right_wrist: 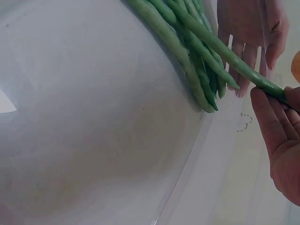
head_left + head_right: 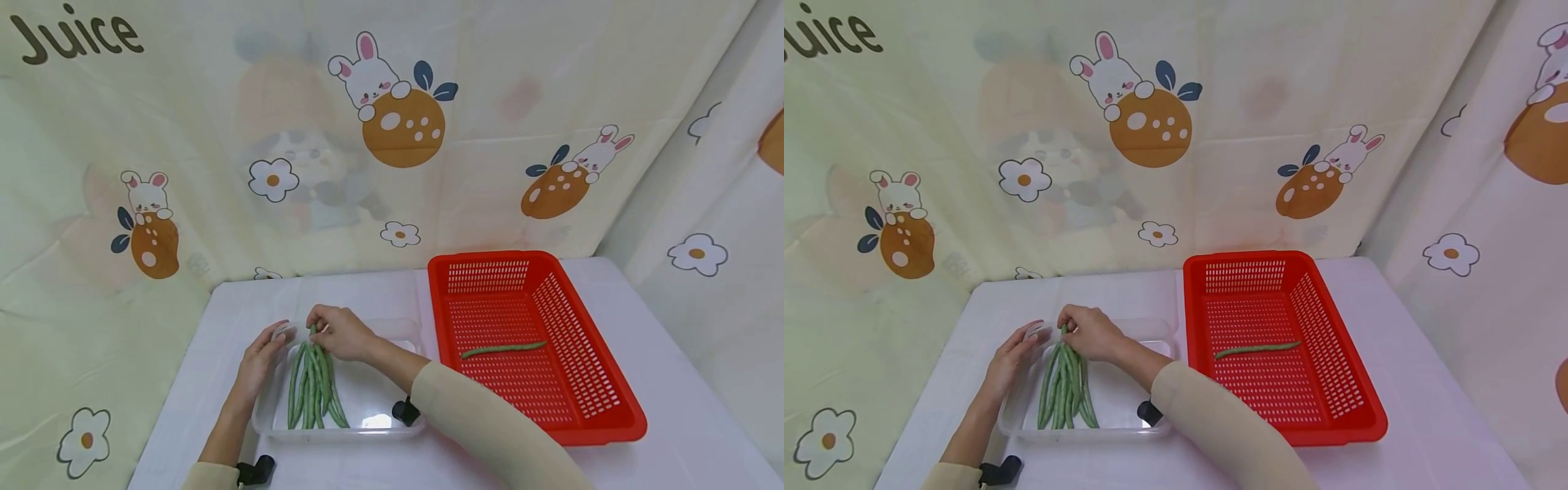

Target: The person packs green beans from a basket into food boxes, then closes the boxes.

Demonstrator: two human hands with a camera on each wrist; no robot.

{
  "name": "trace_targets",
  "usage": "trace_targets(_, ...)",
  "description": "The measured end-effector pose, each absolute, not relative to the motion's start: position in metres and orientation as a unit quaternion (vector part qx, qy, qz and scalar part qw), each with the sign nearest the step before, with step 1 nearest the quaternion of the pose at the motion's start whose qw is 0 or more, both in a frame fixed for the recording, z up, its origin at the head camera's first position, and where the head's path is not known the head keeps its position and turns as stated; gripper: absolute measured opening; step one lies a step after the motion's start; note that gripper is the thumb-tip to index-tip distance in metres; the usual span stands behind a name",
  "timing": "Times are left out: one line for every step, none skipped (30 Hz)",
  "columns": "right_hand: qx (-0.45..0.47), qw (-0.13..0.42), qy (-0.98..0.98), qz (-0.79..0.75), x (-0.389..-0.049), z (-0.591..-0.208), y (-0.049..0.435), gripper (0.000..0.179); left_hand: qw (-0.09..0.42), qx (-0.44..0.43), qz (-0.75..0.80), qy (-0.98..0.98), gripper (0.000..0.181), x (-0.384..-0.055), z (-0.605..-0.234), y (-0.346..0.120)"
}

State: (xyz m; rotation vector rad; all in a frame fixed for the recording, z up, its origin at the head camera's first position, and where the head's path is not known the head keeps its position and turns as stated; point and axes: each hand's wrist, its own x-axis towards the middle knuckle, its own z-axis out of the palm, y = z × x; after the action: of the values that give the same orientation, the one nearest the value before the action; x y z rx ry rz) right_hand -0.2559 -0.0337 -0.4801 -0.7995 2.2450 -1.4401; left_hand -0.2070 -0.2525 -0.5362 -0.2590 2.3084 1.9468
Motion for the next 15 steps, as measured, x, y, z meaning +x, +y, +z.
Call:
trace_targets(-0.284, 0.179, 0.792, -0.509, -0.2560, -0.4804, -0.0343, 0.012, 0.055, -0.086, 0.641, 0.761, 0.048, -0.2072, -0.5359, -0.2527)
trace_targets(-0.286, 0.179, 0.792, -0.508, -0.2562, -0.4808, -0.0350, 0.012, 0.056, -0.086, 0.640, 0.762, 0.048, -0.2075, -0.5358, -0.2530)
trace_targets(-0.286, 0.179, 0.793, -0.506, -0.2564, -0.4816, -0.0359, 0.012, 0.055, -0.086, 0.639, 0.762, 0.048, -0.2076, -0.5356, -0.2529)
trace_targets(-0.286, 0.179, 0.795, -0.504, -0.2562, -0.4819, -0.0364, 0.012, 0.055, -0.085, 0.639, 0.762, 0.048, -0.2078, -0.5356, -0.2530)
trace_targets(-0.286, 0.178, 0.798, -0.500, -0.2562, -0.4823, -0.0370, 0.012, 0.054, -0.085, 0.639, 0.762, 0.048, -0.2080, -0.5358, -0.2531)
trace_targets(-0.285, 0.177, 0.800, -0.496, -0.2560, -0.4830, -0.0374, 0.012, 0.054, -0.083, 0.640, 0.762, 0.048, -0.2080, -0.5361, -0.2532)
trace_targets(-0.285, 0.177, 0.803, -0.492, -0.2557, -0.4838, -0.0379, 0.012, 0.054, -0.083, 0.639, 0.763, 0.048, -0.2078, -0.5364, -0.2532)
trace_targets(-0.284, 0.177, 0.806, -0.487, -0.2555, -0.4845, -0.0384, 0.012, 0.055, -0.082, 0.638, 0.764, 0.049, -0.2075, -0.5366, -0.2532)
trace_targets(-0.284, 0.176, 0.810, -0.482, -0.2553, -0.4853, -0.0388, 0.012, 0.056, -0.081, 0.638, 0.764, 0.049, -0.2070, -0.5369, -0.2531)
trace_targets(-0.284, 0.177, 0.814, -0.476, -0.2549, -0.4858, -0.0388, 0.011, 0.057, -0.081, 0.637, 0.765, 0.049, -0.2066, -0.5371, -0.2532)
trace_targets(-0.283, 0.178, 0.816, -0.471, -0.2546, -0.4865, -0.0390, 0.011, 0.057, -0.080, 0.635, 0.766, 0.049, -0.2061, -0.5372, -0.2532)
trace_targets(-0.282, 0.180, 0.819, -0.467, -0.2542, -0.4870, -0.0390, 0.011, 0.057, -0.079, 0.634, 0.767, 0.050, -0.2057, -0.5373, -0.2532)
trace_targets(-0.280, 0.182, 0.821, -0.462, -0.2541, -0.4873, -0.0391, 0.011, 0.057, -0.078, 0.633, 0.768, 0.050, -0.2055, -0.5373, -0.2533)
trace_targets(-0.279, 0.183, 0.825, -0.456, -0.2540, -0.4877, -0.0389, 0.010, 0.056, -0.077, 0.633, 0.768, 0.050, -0.2055, -0.5372, -0.2534)
trace_targets(-0.278, 0.184, 0.828, -0.451, -0.2540, -0.4878, -0.0387, 0.010, 0.055, -0.075, 0.634, 0.768, 0.050, -0.2057, -0.5371, -0.2535)
